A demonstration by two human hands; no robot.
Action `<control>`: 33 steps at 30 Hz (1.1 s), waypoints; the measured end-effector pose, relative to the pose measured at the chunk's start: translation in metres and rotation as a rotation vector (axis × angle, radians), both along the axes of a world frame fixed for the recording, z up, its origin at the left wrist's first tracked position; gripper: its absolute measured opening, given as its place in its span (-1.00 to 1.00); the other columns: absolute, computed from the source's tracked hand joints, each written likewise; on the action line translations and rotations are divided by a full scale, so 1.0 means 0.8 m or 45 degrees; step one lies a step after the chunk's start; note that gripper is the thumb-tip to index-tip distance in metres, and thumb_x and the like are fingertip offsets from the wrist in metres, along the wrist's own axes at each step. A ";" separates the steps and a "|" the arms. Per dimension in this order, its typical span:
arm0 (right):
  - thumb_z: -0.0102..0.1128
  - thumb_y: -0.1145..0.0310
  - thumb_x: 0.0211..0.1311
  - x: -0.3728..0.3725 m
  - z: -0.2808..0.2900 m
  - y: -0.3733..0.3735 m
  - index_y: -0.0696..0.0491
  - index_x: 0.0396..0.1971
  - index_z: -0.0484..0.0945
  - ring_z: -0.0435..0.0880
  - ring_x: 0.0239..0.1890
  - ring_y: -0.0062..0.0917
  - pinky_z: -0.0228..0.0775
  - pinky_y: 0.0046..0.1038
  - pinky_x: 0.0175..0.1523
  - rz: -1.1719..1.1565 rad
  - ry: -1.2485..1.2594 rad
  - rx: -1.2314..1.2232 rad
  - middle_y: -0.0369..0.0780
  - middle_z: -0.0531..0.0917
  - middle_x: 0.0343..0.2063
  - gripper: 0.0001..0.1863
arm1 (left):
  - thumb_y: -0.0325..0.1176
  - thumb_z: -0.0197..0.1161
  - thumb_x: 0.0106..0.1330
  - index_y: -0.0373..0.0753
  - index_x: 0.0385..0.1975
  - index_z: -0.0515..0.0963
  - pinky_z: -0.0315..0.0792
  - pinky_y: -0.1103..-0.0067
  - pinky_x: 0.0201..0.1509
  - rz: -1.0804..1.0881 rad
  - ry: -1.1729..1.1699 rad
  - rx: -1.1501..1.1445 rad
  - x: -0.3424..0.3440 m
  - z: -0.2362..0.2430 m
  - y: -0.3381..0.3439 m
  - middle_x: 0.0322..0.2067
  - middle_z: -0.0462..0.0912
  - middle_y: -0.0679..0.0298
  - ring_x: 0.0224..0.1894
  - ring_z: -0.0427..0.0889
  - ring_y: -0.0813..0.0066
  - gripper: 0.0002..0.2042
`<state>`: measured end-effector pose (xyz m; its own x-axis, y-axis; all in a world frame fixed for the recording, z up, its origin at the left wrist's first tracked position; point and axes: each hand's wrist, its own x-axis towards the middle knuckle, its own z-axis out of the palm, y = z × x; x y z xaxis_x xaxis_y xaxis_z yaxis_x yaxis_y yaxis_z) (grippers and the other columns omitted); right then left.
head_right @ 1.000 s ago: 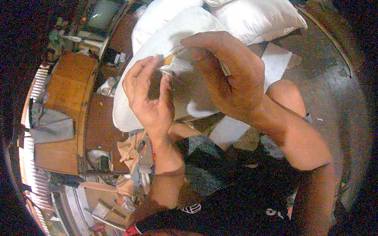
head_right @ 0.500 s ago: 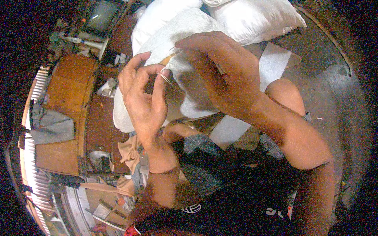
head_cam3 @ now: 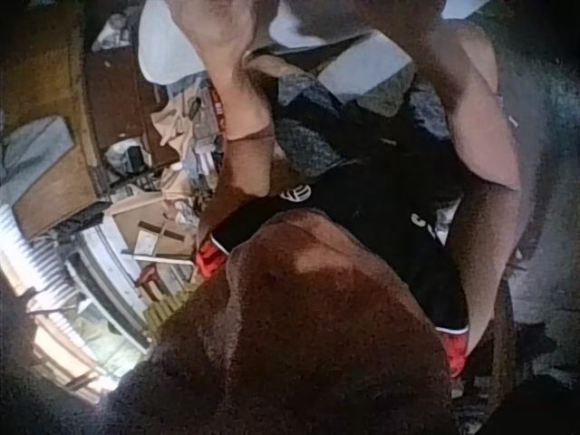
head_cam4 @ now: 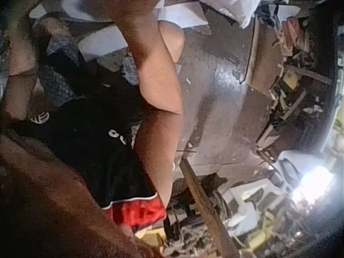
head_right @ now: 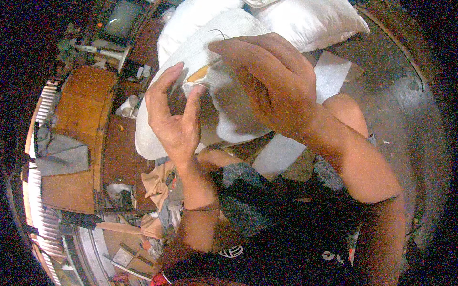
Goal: The person hand-sews a white pillow using a needle and thread. They repeatedly insert the needle through the fabric, pull the thread through, and tighten the stitches to close a seam.
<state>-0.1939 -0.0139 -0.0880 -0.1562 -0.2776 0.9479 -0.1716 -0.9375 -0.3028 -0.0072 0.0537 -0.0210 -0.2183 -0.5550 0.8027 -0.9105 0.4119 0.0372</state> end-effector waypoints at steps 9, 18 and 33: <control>0.36 0.47 0.12 0.015 -0.001 0.000 0.01 -0.05 0.70 0.71 -0.11 -0.22 0.58 -0.29 -0.03 -0.111 0.123 0.017 -0.17 0.72 -0.12 -0.66 | -0.50 0.44 0.17 -0.21 -0.10 0.74 0.36 0.36 0.24 0.043 -0.058 -0.021 0.008 -0.001 0.001 -0.04 0.76 0.17 0.03 0.64 0.21 -0.73; 0.42 0.32 0.03 0.028 -0.006 -0.007 -0.07 -0.01 0.65 0.63 -0.04 -0.30 0.42 -0.25 0.08 -0.206 0.274 -0.003 -0.27 0.66 -0.08 -0.56 | -0.53 0.38 0.20 -0.21 -0.17 0.74 0.35 0.38 0.22 0.022 0.028 -0.066 0.000 -0.007 0.000 -0.04 0.75 0.18 0.02 0.63 0.22 -0.79; 0.40 0.36 0.07 0.042 -0.005 -0.015 -0.07 -0.03 0.67 0.60 -0.06 -0.25 0.40 -0.20 0.04 -0.224 0.136 0.055 -0.27 0.66 -0.11 -0.61 | -0.42 0.55 0.08 -0.13 -0.34 0.69 0.28 0.36 0.19 0.142 -0.032 -0.126 -0.004 -0.014 -0.011 -0.01 0.71 0.26 0.01 0.57 0.23 -0.82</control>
<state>-0.1600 -0.0261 -0.0918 -0.1052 -0.2953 0.9496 -0.3647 -0.8769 -0.3131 -0.0101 0.0448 -0.0320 -0.1806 -0.4955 0.8497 -0.9510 0.3084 -0.0223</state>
